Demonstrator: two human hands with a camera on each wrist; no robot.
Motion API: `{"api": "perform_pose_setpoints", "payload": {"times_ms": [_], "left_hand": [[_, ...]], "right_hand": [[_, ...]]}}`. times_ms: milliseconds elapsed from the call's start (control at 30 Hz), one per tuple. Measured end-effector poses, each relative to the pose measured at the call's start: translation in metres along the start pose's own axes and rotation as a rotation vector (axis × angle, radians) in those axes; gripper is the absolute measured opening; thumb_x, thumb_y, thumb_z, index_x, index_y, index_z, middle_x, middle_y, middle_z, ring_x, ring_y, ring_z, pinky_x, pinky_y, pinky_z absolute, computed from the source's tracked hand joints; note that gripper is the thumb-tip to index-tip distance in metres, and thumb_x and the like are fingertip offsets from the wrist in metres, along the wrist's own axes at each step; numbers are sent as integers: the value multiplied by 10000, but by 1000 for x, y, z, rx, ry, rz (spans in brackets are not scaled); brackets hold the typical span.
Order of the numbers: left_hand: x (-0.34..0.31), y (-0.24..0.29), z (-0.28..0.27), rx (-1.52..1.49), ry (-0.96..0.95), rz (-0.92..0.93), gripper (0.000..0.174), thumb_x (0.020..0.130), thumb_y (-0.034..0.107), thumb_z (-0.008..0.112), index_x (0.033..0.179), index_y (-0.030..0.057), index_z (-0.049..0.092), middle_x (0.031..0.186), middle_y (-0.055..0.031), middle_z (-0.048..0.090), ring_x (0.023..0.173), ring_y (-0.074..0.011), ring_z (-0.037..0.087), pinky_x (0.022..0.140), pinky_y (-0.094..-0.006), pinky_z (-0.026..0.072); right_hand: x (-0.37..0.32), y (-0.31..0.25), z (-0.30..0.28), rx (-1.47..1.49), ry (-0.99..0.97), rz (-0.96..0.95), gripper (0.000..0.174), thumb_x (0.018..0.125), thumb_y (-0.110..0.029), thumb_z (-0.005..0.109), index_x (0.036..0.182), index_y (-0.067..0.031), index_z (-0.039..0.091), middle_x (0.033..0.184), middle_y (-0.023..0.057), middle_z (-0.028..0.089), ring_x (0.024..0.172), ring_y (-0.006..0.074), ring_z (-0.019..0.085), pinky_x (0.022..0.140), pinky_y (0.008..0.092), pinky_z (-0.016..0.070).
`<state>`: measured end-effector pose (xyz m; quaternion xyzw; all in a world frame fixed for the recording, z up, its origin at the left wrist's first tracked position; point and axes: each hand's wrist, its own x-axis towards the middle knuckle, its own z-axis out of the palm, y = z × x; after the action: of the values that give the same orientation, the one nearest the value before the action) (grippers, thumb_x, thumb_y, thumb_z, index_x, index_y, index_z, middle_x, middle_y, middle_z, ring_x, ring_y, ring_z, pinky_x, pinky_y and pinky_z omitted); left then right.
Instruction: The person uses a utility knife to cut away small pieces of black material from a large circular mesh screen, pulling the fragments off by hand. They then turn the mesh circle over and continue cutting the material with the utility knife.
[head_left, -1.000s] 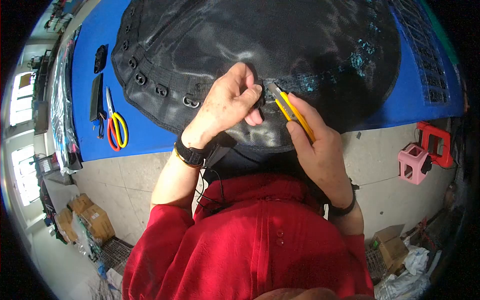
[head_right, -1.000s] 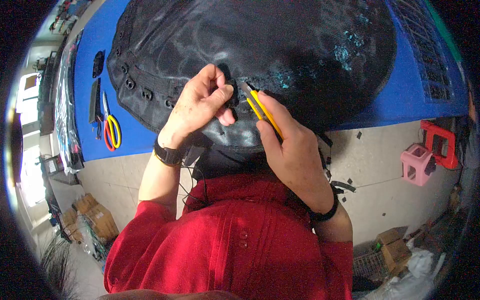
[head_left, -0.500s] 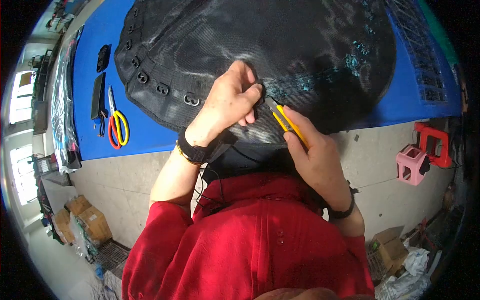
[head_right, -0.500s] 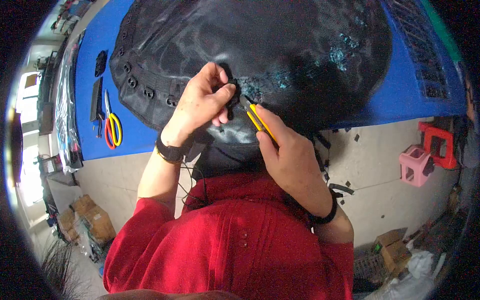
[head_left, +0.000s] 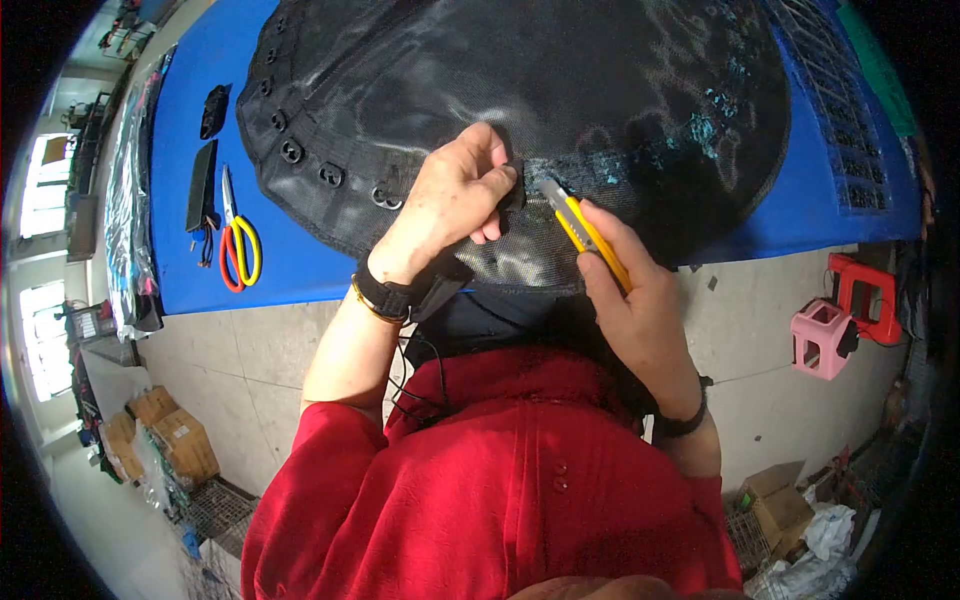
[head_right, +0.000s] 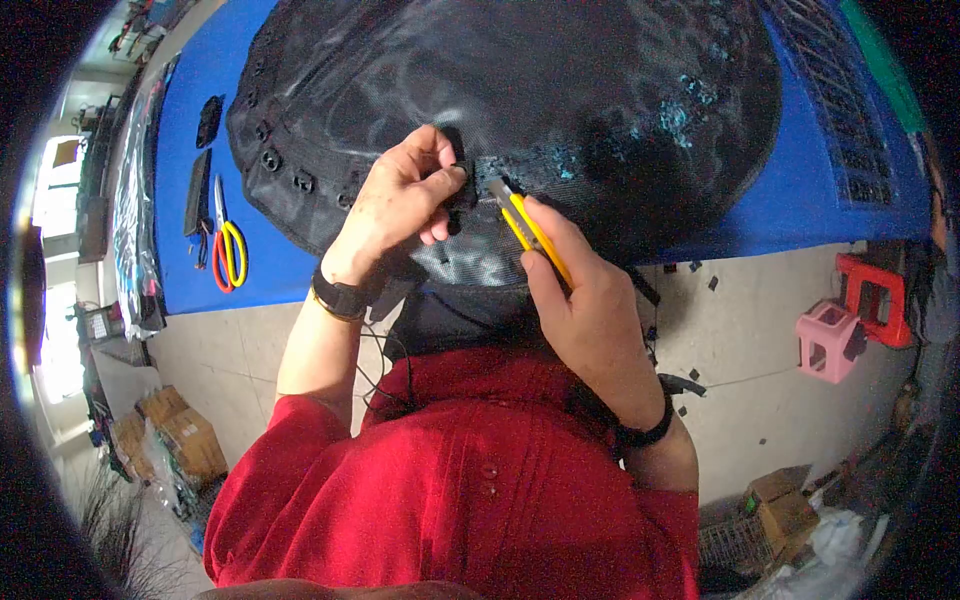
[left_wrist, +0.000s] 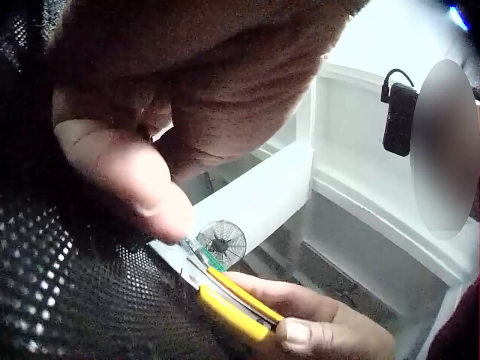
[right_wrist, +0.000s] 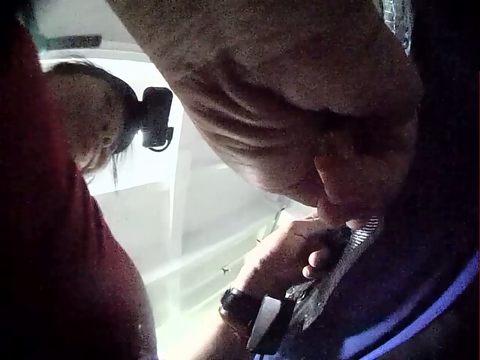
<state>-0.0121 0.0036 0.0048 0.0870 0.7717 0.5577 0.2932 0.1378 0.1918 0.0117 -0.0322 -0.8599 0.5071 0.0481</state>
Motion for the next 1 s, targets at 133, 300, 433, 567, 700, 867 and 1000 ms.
{"api": "perform_pose_setpoints", "payload": {"times_ms": [133, 300, 433, 567, 700, 867, 1000], "left_hand": [[2, -2, -4, -17, -31, -6, 130, 1003, 76, 615, 980, 67, 488, 707, 2, 560, 467, -104, 598, 403, -245, 478], [3, -4, -5, -40, -33, -7, 133, 1005, 74, 615, 975, 57, 486, 701, -4, 566, 465, -105, 599, 408, -248, 482], [3, 0, -2, -44, -28, -19, 131, 1007, 78, 611, 975, 54, 486, 700, -4, 567, 467, -105, 600, 415, -250, 487], [4, 0, -1, -58, -29, -20, 130, 1011, 84, 607, 974, 53, 486, 696, -3, 567, 471, -103, 602, 423, -251, 493], [3, -2, -2, -52, -31, -12, 126, 1012, 85, 604, 983, 53, 486, 694, -3, 569, 472, -101, 600, 425, -250, 490], [0, -3, -1, -71, -16, 1, 123, 1011, 85, 604, 998, 50, 488, 695, -7, 571, 473, -104, 601, 422, -256, 481], [-2, -4, 0, -70, 5, 22, 119, 1012, 80, 605, 1006, 46, 491, 710, -19, 578, 478, -110, 604, 427, -260, 482]], "right_hand": [[14, -2, 3, -23, 27, -33, 425, 995, -90, 618, 1414, -70, 550, 1342, 225, 648, 1221, 405, 638, 986, 426, 542], [24, 1, 10, -61, 38, -65, 433, 995, -88, 618, 1421, -68, 542, 1339, 224, 650, 1223, 402, 639, 987, 421, 542], [26, 3, 11, -59, 40, -54, 424, 994, -87, 618, 1412, -65, 551, 1342, 222, 650, 1229, 399, 636, 987, 425, 542], [27, 2, 12, -41, 34, -37, 409, 995, -93, 614, 1401, -64, 565, 1331, 225, 654, 1214, 404, 641, 978, 435, 546], [24, -4, 9, -53, -9, 1, 414, 994, -113, 617, 1402, -68, 567, 1294, 241, 662, 1186, 417, 643, 956, 447, 550], [15, -9, 5, -102, -56, 43, 421, 992, -128, 622, 1406, -69, 565, 1283, 249, 659, 1183, 420, 634, 950, 449, 547], [9, -6, -2, -40, -53, 76, 429, 998, -130, 624, 1419, -82, 557, 1298, 237, 661, 1196, 416, 637, 956, 437, 545]]}}
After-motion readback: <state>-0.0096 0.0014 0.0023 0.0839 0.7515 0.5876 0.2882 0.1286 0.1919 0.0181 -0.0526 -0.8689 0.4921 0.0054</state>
